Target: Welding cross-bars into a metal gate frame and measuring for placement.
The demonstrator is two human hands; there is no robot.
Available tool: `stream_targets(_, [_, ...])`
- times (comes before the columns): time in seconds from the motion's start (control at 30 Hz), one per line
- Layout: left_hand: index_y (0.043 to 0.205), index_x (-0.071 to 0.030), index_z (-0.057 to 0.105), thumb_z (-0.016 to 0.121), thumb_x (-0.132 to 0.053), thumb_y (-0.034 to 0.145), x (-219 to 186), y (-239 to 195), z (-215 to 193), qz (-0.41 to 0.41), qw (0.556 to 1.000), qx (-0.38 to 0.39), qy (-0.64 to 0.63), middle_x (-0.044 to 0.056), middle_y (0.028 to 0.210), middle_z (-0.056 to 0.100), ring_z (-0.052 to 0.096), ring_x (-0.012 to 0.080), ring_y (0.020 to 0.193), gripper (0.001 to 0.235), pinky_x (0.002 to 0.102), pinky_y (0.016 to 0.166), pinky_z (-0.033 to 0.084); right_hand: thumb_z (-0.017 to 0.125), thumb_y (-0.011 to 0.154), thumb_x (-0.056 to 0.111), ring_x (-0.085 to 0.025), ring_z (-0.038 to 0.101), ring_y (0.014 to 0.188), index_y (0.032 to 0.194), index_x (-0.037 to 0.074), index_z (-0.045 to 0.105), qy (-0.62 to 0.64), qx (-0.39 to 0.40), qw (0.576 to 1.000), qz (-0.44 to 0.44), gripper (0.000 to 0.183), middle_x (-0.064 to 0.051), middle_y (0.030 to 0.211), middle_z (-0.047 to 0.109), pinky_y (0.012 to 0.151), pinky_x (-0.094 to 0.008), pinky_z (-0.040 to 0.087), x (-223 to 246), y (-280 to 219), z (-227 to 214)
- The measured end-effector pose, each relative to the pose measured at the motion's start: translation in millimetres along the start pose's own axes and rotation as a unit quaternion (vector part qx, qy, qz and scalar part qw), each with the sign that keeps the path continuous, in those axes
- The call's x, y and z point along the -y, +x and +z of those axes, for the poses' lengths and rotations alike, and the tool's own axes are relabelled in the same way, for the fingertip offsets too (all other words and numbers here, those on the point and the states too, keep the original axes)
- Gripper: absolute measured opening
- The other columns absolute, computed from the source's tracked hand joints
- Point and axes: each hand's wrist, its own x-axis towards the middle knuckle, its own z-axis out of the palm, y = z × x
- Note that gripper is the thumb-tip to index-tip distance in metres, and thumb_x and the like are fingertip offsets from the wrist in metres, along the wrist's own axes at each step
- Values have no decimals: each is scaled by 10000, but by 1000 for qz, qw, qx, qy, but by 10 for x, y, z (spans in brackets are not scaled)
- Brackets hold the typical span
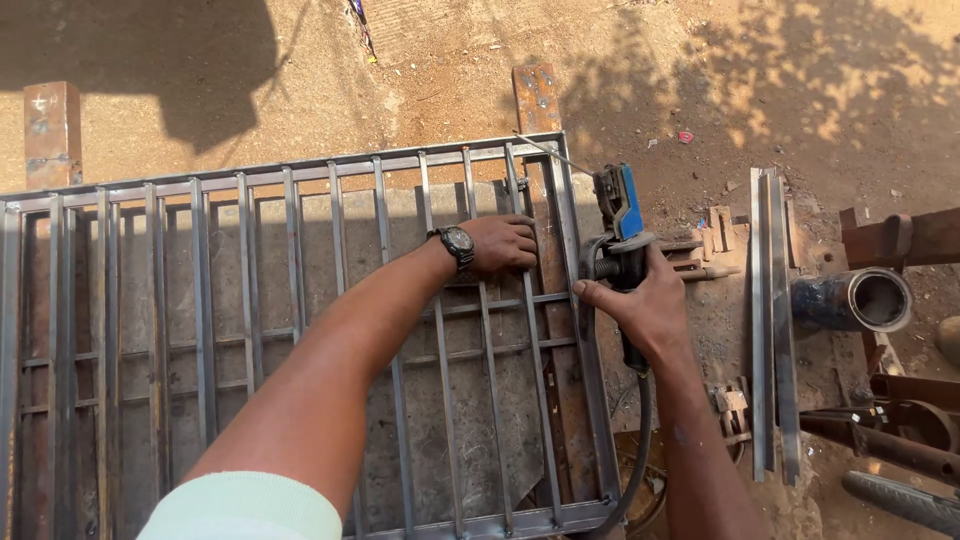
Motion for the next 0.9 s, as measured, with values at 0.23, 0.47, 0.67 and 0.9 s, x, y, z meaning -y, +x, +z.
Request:
stream_targets(0.23, [1155, -145, 676, 695, -183, 851, -89, 67, -204, -19, 998, 54, 11, 64, 1218, 689, 597, 293, 1229, 307, 466, 1151, 365, 930, 606, 372, -228, 752, 937, 1243, 7, 631, -1, 28, 999, 43, 793, -132, 1046, 765, 890, -387, 612, 67, 43, 159])
stream_targets(0.47, [1165, -191, 676, 672, -231, 932, -95, 101, -178, -44, 994, 99, 5, 20, 1244, 685, 596, 240, 1240, 236, 495, 1215, 301, 935, 616, 386, -248, 744, 972, 1246, -13, 623, -16, 17, 1000, 16, 808, -153, 1079, 748, 909, -399, 601, -47, 92, 259])
stream_targets(0.67, [1158, -203, 676, 662, -267, 924, -75, 80, -130, -40, 995, 95, 12, 3, 1222, 694, 605, 233, 1213, 243, 487, 1209, 304, 924, 633, 400, -270, 745, 973, 1255, -22, 607, -2, 21, 999, 27, 816, -174, 1080, 732, 893, -411, 620, -111, 104, 290])
stream_targets(0.9, [1064, -225, 690, 699, -294, 962, -179, 107, -371, -77, 991, 106, -28, -20, 1148, 714, 626, 206, 1217, 124, 467, 1295, 293, 916, 628, 373, -254, 751, 954, 1229, -23, 624, 16, 22, 999, 37, 777, -162, 1065, 749, 895, -397, 613, -43, 88, 261])
